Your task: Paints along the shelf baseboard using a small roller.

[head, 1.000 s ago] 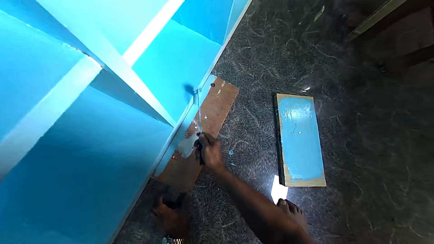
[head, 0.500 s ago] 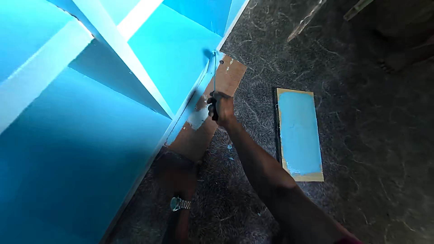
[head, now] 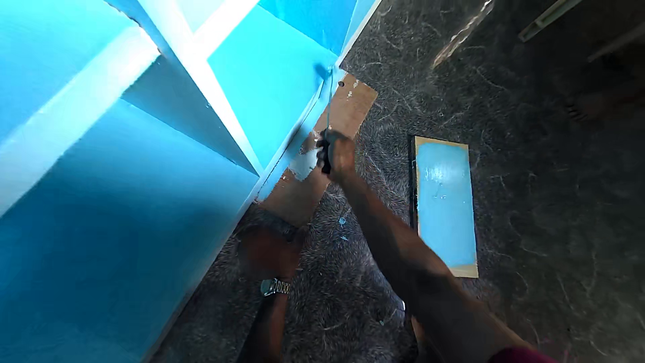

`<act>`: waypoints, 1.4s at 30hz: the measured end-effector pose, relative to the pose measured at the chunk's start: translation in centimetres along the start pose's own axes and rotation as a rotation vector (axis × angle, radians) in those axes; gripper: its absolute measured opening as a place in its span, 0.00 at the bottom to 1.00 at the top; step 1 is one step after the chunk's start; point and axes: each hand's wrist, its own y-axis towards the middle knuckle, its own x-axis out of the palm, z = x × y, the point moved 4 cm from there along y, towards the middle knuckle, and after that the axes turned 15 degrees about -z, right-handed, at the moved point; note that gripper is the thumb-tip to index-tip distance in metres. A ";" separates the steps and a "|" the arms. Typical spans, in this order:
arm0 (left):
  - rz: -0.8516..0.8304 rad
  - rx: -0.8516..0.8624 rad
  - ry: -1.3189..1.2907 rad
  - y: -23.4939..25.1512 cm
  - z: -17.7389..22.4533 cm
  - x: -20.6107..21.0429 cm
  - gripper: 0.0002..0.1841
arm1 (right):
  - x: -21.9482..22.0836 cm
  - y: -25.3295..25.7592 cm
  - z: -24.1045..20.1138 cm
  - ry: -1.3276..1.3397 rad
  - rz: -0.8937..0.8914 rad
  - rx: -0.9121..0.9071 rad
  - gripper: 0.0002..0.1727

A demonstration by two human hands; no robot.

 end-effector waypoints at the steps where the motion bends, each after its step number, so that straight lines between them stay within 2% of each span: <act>1: 0.009 0.008 -0.002 0.1 0.1 -0.2 0.69 | 1.0 -2.3 1.1 -0.035 -0.037 0.020 0.21; 4: 0.051 0.051 -0.016 0.1 0.4 -0.4 0.68 | 2.3 -5.6 3.3 -0.018 -0.090 0.077 0.22; 9: 0.088 0.063 -0.015 0.2 0.0 -0.1 0.66 | 0.7 -0.5 1.1 0.066 0.006 0.013 0.20; 12: 0.097 0.069 0.029 0.1 0.1 -0.2 0.66 | 3.2 -5.4 3.3 0.019 -0.074 0.006 0.22; 14: 0.045 0.088 0.044 0.0 0.2 -0.6 0.58 | 5.5 -10.8 6.2 0.005 -0.163 0.058 0.22; 16: 0.031 0.155 0.054 0.1 0.1 -0.5 0.43 | 6.6 -13.6 7.7 0.037 -0.166 0.103 0.22; 18: 0.030 0.248 0.086 -0.1 0.1 -0.4 0.37 | 5.6 -12.7 7.2 -0.047 -0.174 0.098 0.22; 20: 0.044 0.366 0.089 -0.1 0.3 0.2 0.32 | 3.8 -9.0 5.6 -0.074 -0.149 0.035 0.21; 23: 0.056 0.547 0.067 -0.4 0.4 1.0 0.20 | 2.9 -6.0 3.6 -0.002 -0.058 0.034 0.20; 27: 0.058 0.714 -0.042 -0.7 0.4 0.7 0.11 | 6.2 -13.0 6.6 -0.085 -0.185 0.050 0.22; 29: -0.019 0.749 -0.163 -0.8 0.0 0.6 0.14 | 7.4 -15.7 8.0 -0.088 -0.179 0.066 0.22; 30: -0.006 0.769 -0.160 -0.8 -0.2 0.7 0.13 | 7.3 -15.8 7.9 -0.101 -0.177 0.072 0.22; 32: 0.074 0.800 -0.050 -0.7 -0.2 1.3 0.09 | 6.1 -13.5 7.0 -0.125 -0.166 0.060 0.21; 34: 0.127 0.808 0.031 -0.6 -0.2 1.9 0.10 | 4.8 -10.0 5.6 -0.073 -0.114 0.049 0.21; 36: 0.147 0.817 0.038 -0.6 -0.1 2.0 0.12 | 5.0 -9.5 5.1 -0.030 -0.083 0.045 0.20; 38: 0.045 0.782 0.008 -0.4 0.5 1.5 0.13 | 6.2 -12.7 6.1 -0.103 -0.150 0.062 0.22; 40: -0.167 0.708 -0.089 0.2 0.8 0.9 0.19 | 6.7 -16.2 7.1 -0.128 -0.219 0.098 0.23; 41: -0.193 0.704 -0.093 0.4 1.1 0.8 0.19 | 6.4 -17.3 7.3 -0.109 -0.239 0.121 0.23; 42: -0.137 0.728 -0.042 0.3 1.3 0.8 0.17 | 5.8 -18.0 7.0 -0.107 -0.251 0.131 0.22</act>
